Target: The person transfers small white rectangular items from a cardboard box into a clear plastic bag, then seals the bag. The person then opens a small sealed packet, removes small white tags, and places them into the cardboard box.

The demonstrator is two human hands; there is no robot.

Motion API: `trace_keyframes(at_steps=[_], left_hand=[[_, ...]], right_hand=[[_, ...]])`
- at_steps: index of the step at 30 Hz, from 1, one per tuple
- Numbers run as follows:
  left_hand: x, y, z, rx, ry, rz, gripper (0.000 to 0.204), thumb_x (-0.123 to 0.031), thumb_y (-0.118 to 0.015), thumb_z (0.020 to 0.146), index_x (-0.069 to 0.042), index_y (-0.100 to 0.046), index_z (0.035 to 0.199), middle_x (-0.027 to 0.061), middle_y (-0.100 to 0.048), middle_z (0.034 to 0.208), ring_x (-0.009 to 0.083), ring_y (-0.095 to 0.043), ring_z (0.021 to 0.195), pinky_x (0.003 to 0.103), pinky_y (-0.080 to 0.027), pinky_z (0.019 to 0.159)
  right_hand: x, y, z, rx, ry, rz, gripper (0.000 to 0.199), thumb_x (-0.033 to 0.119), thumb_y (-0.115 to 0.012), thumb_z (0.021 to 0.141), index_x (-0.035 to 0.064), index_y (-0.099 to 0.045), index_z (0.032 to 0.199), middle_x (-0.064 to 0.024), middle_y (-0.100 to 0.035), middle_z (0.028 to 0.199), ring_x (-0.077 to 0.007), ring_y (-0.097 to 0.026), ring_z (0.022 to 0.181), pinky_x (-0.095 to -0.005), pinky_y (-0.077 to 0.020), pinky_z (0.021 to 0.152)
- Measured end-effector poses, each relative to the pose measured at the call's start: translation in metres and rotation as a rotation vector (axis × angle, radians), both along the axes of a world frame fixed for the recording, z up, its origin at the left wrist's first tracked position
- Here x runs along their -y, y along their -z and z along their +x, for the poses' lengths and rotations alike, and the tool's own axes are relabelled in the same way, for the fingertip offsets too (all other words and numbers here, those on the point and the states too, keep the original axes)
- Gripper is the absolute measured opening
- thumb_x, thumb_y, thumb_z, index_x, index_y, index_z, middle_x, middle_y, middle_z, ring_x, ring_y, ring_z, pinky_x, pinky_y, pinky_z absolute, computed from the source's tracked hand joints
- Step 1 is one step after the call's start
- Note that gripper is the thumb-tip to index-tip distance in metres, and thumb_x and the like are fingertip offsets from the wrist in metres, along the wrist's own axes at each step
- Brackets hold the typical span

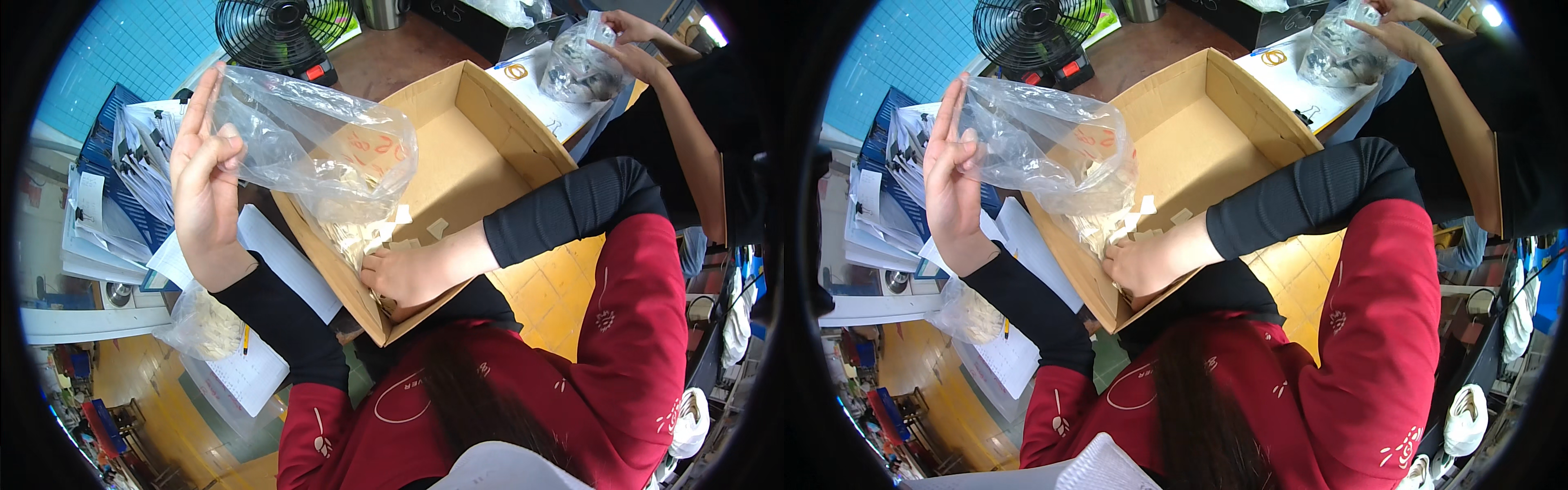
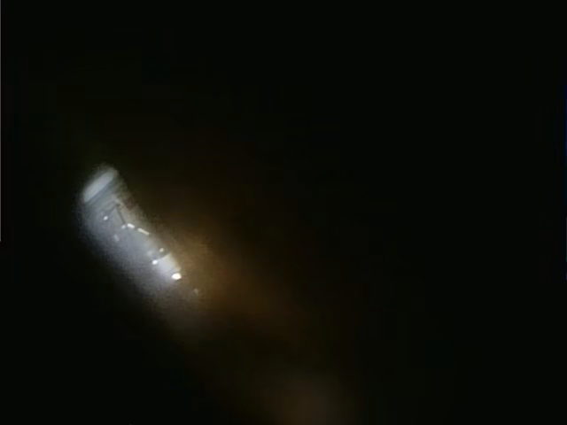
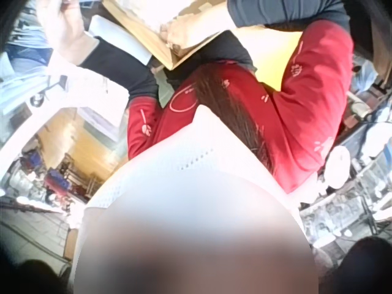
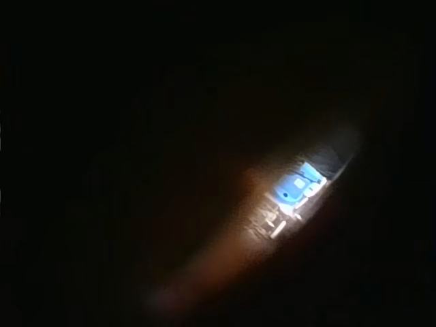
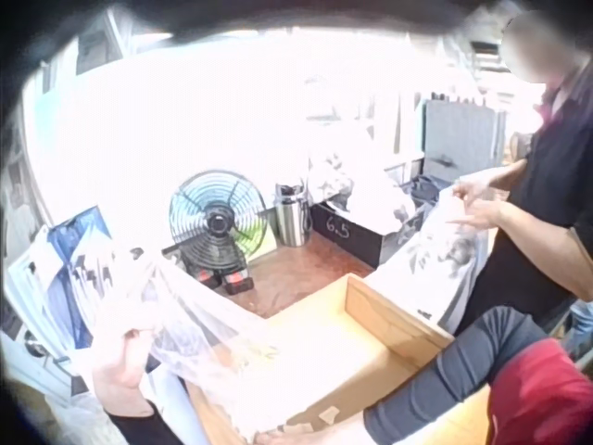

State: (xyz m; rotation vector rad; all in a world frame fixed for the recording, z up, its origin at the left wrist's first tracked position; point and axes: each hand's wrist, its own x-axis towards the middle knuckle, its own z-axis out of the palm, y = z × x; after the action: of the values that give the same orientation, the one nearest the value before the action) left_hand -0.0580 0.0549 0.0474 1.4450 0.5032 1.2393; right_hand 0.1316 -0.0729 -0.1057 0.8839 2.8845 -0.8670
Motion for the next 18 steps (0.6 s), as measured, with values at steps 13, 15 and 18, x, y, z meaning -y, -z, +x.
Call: trace_keyframes(at_steps=[13,15,18], left_hand=[[0.004,-0.002,0.003,0.016,-0.035,-0.023,0.079,0.004,-0.052,0.075,0.010,-0.031,0.150,0.0176,-0.027,0.161,0.0036,-0.040,0.065,0.016,-0.037,0.059],[0.005,-0.003,0.003,0.014,-0.046,-0.032,0.079,0.004,-0.053,0.075,0.010,-0.031,0.150,0.0177,-0.028,0.161,0.0035,-0.040,0.065,0.016,-0.037,0.060],[0.007,-0.004,0.004,0.010,-0.047,-0.031,0.078,0.004,-0.053,0.076,0.009,-0.032,0.151,0.0165,-0.031,0.159,0.0033,-0.040,0.066,0.016,-0.037,0.061]], right_hand=[[-0.008,-0.022,0.001,0.181,-0.308,-0.061,0.022,0.010,-0.055,0.092,-0.0026,-0.063,0.108,-0.0177,-0.059,0.111,-0.0365,-0.062,0.095,-0.0417,-0.0520,0.083],[-0.008,-0.030,0.005,0.168,-0.217,-0.175,0.023,0.010,-0.053,0.095,-0.0042,-0.069,0.103,-0.0202,-0.070,0.097,-0.0389,-0.069,0.088,-0.0432,-0.0544,0.080],[-0.015,-0.036,0.016,0.154,-0.256,-0.243,0.027,0.015,-0.056,0.094,-0.0032,-0.067,0.110,-0.0214,-0.070,0.101,-0.0374,-0.069,0.091,-0.0435,-0.0540,0.083]])
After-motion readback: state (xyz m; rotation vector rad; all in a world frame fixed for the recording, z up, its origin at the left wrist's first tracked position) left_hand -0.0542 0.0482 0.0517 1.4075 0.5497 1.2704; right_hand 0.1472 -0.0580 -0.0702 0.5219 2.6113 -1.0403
